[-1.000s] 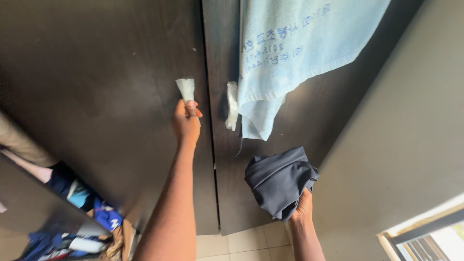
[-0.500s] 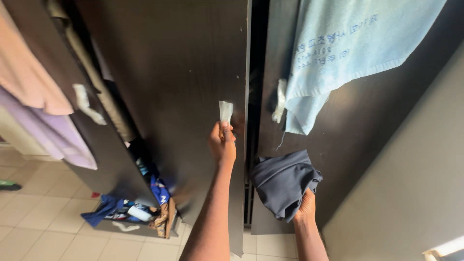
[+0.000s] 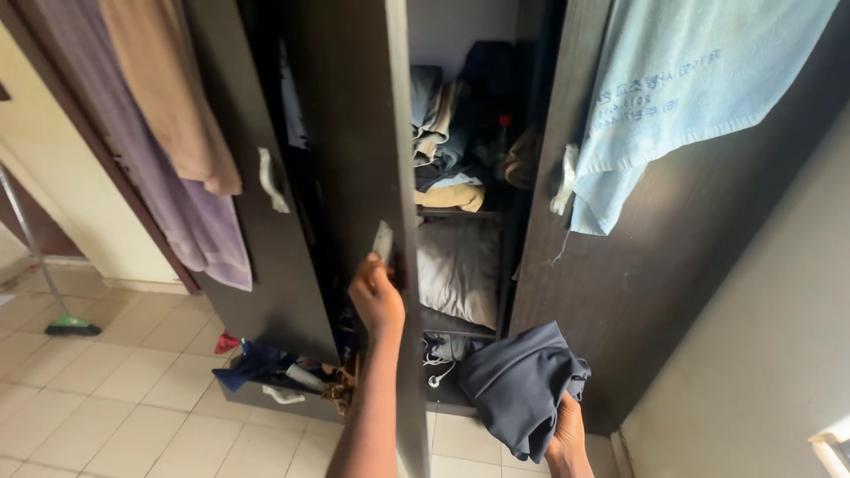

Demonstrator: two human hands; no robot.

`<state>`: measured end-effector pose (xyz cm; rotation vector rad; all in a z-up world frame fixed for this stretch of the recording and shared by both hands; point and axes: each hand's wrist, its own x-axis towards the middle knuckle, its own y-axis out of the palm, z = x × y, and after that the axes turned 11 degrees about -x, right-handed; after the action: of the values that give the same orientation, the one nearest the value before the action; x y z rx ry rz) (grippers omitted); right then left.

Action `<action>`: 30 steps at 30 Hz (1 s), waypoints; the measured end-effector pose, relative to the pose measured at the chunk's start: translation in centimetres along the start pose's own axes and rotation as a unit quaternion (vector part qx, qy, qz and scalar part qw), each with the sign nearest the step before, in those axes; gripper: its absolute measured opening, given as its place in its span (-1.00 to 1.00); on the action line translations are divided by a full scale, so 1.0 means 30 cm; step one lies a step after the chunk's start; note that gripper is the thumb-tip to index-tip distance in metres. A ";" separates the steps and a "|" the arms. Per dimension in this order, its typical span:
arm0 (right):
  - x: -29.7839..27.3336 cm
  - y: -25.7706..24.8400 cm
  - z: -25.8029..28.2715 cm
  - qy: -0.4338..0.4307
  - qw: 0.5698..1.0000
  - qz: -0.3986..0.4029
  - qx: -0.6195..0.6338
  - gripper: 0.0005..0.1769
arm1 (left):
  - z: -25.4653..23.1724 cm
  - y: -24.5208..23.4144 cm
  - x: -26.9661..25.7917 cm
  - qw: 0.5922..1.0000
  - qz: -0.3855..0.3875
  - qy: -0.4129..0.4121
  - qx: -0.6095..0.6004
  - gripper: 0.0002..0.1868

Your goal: Folding clothes, putting them in a wardrobe, and then sweeping the floor.

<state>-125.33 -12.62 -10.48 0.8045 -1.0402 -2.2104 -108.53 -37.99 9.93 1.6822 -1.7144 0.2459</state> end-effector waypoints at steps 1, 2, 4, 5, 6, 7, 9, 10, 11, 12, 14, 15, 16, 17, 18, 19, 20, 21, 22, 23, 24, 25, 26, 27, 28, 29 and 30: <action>-0.012 -0.018 -0.016 0.010 1.000 0.002 -0.005 -0.53 | 0.023 -0.050 0.019 1.000 -0.002 -0.002 0.020 -0.51; -0.039 -0.051 -0.032 0.022 1.000 0.000 -0.011 -0.53 | 0.045 -0.109 0.020 0.999 -0.005 -0.008 0.042 -0.51; -0.035 -0.095 -0.065 0.015 1.000 0.022 -0.015 -0.55 | 0.097 -0.226 0.057 0.999 -0.011 0.021 0.040 -0.54; -0.023 -0.109 -0.077 0.005 0.999 0.046 -0.014 -0.57 | 0.122 -0.276 0.086 0.998 -0.012 0.054 0.035 -0.54; -0.039 -0.067 -0.078 0.003 0.998 0.053 -0.013 -0.57 | 0.096 -0.325 0.114 0.998 -0.014 0.061 0.033 -0.54; -0.054 -0.024 -0.077 0.004 0.999 0.036 -0.022 -0.57 | 0.070 -0.373 0.144 0.999 -0.023 -0.035 -0.029 -0.55; -0.044 0.010 -0.078 0.005 0.999 0.023 -0.033 -0.56 | 0.058 -0.462 0.207 0.987 -0.033 -0.126 -0.091 -0.54; -0.031 0.000 -0.089 0.011 0.999 0.041 -0.024 -0.57 | 0.067 -0.518 0.234 0.969 -0.024 -0.197 -0.149 -0.52; -0.016 -0.011 -0.102 0.017 0.998 0.059 -0.015 -0.58 | 0.079 -0.576 0.261 0.941 -0.013 -0.266 -0.207 -0.48; -0.014 -0.016 -0.118 0.023 0.998 0.059 -0.018 -0.58 | 0.058 -0.611 0.274 0.942 -0.020 -0.265 -0.204 -0.48; 0.007 -0.013 -0.141 0.037 0.996 0.084 -0.014 -0.61 | 0.020 -0.666 0.319 0.924 -0.004 -0.299 -0.238 -0.47; -0.026 0.019 -0.143 0.041 0.995 0.087 -0.016 -0.61 | -0.002 -0.682 0.302 0.925 -0.008 -0.296 -0.237 -0.47; -0.036 0.075 -0.152 0.044 0.997 0.063 -0.026 -0.59 | -0.024 -0.682 0.321 0.934 -0.022 -0.288 -0.212 -0.50; -0.044 0.130 -0.158 0.047 0.998 0.038 -0.035 -0.56 | -0.044 -0.680 0.341 0.941 -0.036 -0.280 -0.186 -0.51; -0.028 0.141 -0.168 0.046 0.997 0.042 -0.033 -0.56 | -0.075 -0.678 0.358 0.942 -0.035 -0.276 -0.187 -0.51; -0.009 0.150 -0.179 0.050 0.997 0.038 -0.049 -0.56 | -0.102 -0.675 0.373 0.937 -0.052 -0.297 -0.174 -0.49; -0.020 0.125 -0.179 0.058 0.995 0.026 -0.071 -0.55 | -0.125 -0.683 0.344 0.928 -0.075 -0.327 -0.159 -0.46; 0.005 0.102 -0.188 0.061 0.995 0.022 -0.075 -0.55 | -0.101 -0.694 0.334 0.927 -0.080 -0.332 -0.158 -0.46; 0.035 0.081 -0.204 0.053 0.996 0.027 -0.065 -0.56 | -0.076 -0.705 0.331 0.943 -0.093 -0.278 -0.158 -0.51; 0.066 0.061 -0.219 0.045 0.997 0.033 -0.055 -0.57 | -0.052 -0.714 0.329 0.956 -0.105 -0.222 -0.158 -0.56; 0.065 0.079 -0.223 0.044 0.997 0.033 -0.054 -0.57 | -0.081 -0.700 0.291 0.956 -0.105 -0.222 -0.158 -0.56; 0.066 0.099 -0.225 0.056 0.996 0.027 -0.066 -0.56 | -0.111 -0.683 0.255 0.967 -0.208 -0.126 -0.076 -0.71; 0.078 0.130 -0.227 0.067 0.994 0.024 -0.078 -0.54 | -0.141 -0.663 0.229 0.952 -0.305 -0.024 0.006 -0.85; 0.094 0.134 -0.231 0.066 0.995 0.027 -0.077 -0.54 | -0.170 -0.620 0.162 0.952 -0.305 -0.021 0.004 -0.85; 0.111 0.140 -0.238 0.083 0.994 0.020 -0.073 -0.54 | -0.197 -0.575 0.099 0.949 -0.305 0.077 0.019 -0.92; 0.129 0.145 -0.245 0.100 0.992 0.014 -0.069 -0.53 | -0.221 -0.531 0.036 0.937 -0.301 0.173 0.032 -0.97; 0.164 0.147 -0.245 0.098 0.993 0.016 -0.069 -0.53 | -0.151 -0.473 -0.021 0.937 -0.301 0.175 0.030 -0.97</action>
<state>-122.32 -21.88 -12.09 0.9146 -0.7908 -2.1023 -93.79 -36.73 8.08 1.9804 -0.8888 0.2849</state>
